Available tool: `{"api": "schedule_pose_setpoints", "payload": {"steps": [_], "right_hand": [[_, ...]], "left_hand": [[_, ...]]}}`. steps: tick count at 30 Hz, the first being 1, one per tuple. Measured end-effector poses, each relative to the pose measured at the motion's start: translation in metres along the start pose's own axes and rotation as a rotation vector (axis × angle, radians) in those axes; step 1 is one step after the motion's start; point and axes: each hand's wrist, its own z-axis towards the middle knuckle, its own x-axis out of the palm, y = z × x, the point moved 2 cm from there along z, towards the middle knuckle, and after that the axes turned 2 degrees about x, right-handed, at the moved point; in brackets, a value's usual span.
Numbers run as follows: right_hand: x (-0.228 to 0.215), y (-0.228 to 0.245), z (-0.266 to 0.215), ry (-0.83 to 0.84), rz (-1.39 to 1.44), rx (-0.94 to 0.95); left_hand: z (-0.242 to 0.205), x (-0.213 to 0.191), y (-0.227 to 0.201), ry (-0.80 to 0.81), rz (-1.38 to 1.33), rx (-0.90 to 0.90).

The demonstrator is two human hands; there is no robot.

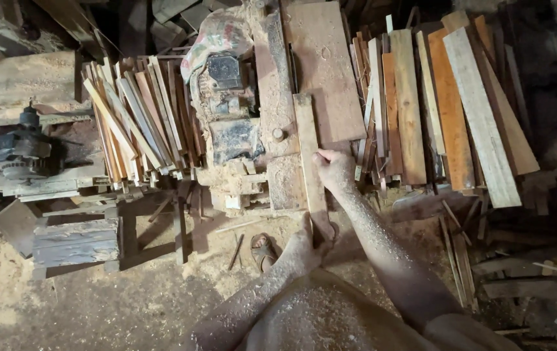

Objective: Feeding thin wooden strips into a woodworking machine for processing.

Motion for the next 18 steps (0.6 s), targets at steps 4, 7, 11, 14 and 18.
{"api": "schedule_pose_setpoints", "payload": {"steps": [4,7,11,14,18], "right_hand": [[0.003,0.002,0.004,0.024,0.004,0.073],[0.006,0.002,0.011,0.015,0.020,0.080],[0.015,0.000,0.022,0.008,0.004,0.083],[0.009,0.009,0.032,0.055,-0.030,0.111],[0.015,0.011,0.048,0.052,-0.020,0.097]], "left_hand": [[-0.028,-0.035,-0.042,0.037,0.404,0.082],[0.051,0.056,0.058,0.002,0.534,0.116],[0.102,0.074,0.045,-0.025,0.432,0.095],[0.101,0.037,0.007,0.037,0.415,0.072],[0.135,0.037,0.021,0.128,0.389,0.044]]}}
